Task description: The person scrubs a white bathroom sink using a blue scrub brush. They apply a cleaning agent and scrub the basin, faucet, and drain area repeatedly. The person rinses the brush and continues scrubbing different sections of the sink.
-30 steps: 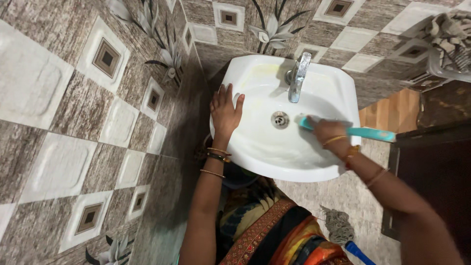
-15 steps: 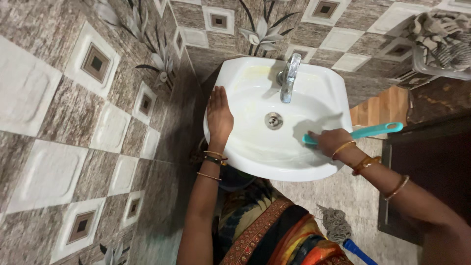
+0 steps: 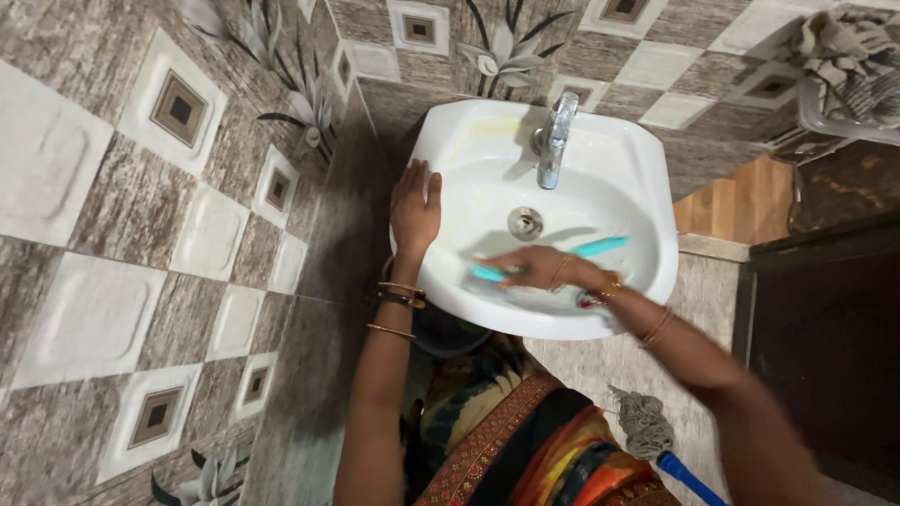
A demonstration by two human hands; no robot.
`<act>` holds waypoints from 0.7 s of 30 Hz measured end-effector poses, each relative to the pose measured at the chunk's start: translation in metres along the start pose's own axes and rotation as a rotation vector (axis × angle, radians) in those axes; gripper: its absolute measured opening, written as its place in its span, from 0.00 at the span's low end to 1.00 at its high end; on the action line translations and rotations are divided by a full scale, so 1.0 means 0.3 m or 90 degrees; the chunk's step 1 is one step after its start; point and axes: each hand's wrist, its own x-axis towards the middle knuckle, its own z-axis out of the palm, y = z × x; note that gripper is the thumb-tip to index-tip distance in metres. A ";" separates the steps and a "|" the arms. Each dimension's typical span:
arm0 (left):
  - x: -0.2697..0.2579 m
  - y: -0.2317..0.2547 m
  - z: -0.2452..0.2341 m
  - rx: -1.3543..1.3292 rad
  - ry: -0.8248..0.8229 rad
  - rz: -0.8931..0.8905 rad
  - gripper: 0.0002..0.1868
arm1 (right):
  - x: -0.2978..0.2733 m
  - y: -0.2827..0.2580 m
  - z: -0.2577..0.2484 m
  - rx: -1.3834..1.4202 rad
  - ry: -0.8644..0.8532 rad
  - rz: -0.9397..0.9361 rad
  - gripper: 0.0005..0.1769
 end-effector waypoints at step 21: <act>0.002 0.036 -0.052 -0.158 0.016 -0.078 0.30 | -0.152 0.122 -0.118 -0.005 -0.154 0.165 0.37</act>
